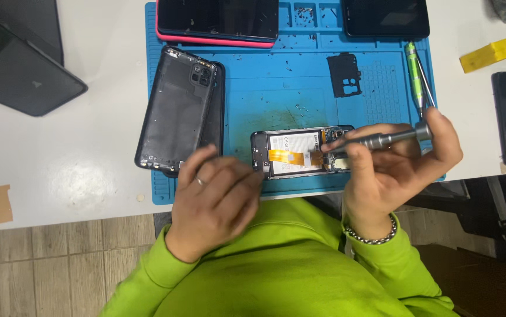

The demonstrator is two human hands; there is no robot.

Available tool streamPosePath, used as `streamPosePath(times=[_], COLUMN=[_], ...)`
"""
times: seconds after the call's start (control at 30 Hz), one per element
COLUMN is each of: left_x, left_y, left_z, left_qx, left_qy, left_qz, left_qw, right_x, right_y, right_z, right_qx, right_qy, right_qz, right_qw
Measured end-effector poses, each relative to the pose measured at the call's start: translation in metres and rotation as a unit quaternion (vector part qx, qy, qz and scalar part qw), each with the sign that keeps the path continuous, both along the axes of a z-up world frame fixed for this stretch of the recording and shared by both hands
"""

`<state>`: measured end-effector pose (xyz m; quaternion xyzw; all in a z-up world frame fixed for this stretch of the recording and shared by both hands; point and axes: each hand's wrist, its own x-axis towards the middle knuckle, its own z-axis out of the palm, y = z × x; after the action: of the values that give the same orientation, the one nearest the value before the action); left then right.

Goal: The person uses a precision screwdriver to remove screws from the internal frame of a disassembled smartphone. The phone is placed on a blue anti-static mat, and the person systematically unscrews components while keeping the device steady with their other hand.

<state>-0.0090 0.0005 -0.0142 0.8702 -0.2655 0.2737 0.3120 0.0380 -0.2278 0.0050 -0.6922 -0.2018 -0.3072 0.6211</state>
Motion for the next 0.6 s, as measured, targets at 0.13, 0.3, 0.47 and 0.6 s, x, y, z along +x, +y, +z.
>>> streamPosePath(times=[0.13, 0.3, 0.47, 0.6], left_x=[-0.002, -0.006, -0.004, -0.005], left_y=[0.004, 0.008, 0.008, 0.002], left_z=[-0.012, -0.011, -0.005, 0.000], left_qx=[0.038, 0.040, 0.030, 0.059], left_qy=[-0.145, -0.141, -0.128, -0.084], left_qz=[-0.060, -0.119, -0.087, -0.005], left_qw=[0.987, 0.982, 0.988, 0.995], right_x=[0.003, 0.005, 0.004, 0.005], right_y=[0.000, -0.002, -0.003, -0.002], right_z=[0.002, -0.001, -0.004, -0.004], right_qx=[0.000, -0.005, 0.006, -0.002], right_qy=[0.044, 0.052, 0.059, 0.057], right_qz=[-0.012, 0.013, 0.018, 0.006], right_qw=[0.999, 0.999, 0.998, 0.998])
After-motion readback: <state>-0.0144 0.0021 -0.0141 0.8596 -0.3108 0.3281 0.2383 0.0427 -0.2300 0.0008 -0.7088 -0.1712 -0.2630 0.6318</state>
